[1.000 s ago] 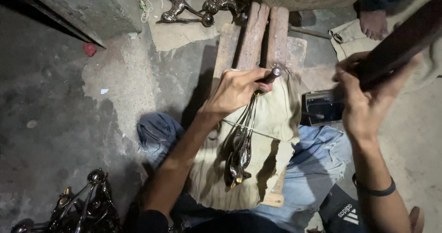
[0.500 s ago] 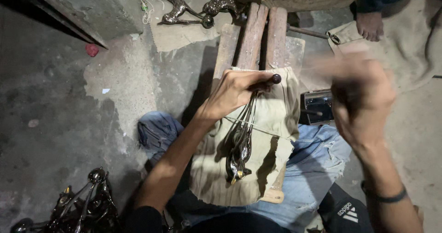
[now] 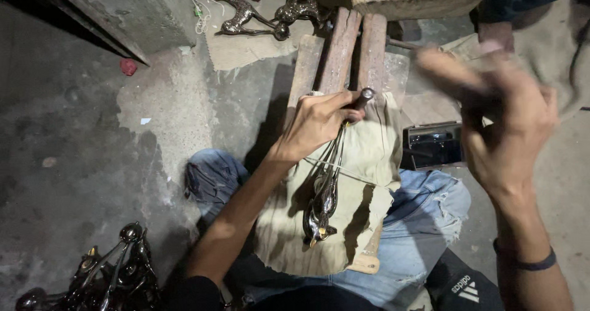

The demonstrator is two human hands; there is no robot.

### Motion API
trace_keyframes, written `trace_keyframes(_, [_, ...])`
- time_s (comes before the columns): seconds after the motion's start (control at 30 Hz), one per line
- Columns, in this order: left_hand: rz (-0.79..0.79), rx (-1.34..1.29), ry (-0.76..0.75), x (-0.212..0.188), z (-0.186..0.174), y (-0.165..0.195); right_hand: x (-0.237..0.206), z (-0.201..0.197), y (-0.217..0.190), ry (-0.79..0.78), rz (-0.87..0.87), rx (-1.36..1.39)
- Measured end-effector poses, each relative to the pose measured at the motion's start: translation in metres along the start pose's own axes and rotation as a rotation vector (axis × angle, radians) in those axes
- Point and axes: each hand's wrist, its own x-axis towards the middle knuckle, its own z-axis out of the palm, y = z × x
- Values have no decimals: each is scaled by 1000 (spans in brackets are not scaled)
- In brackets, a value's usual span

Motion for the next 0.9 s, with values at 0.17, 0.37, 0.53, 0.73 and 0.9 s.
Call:
trace_keyframes(0.17, [23, 285, -1, -9, -1, -3, 19, 4, -24, -76, -95, -28])
trace_keyframes(0.37, [-58, 156, 104, -13, 4, -6, 34, 6, -44, -117, -173, -325])
trace_keyframes(0.53, [-119, 185, 59, -9, -4, 4, 38, 4, -47, -121, -159, -337])
trace_keyframes(0.73, [-115, 217, 56, 1, -7, 15, 42, 6, -38, -73, -206, -357])
trace_keyframes(0.9, [-136, 172, 36, 2, -8, 13, 44, 10, -30, 14, -87, -260])
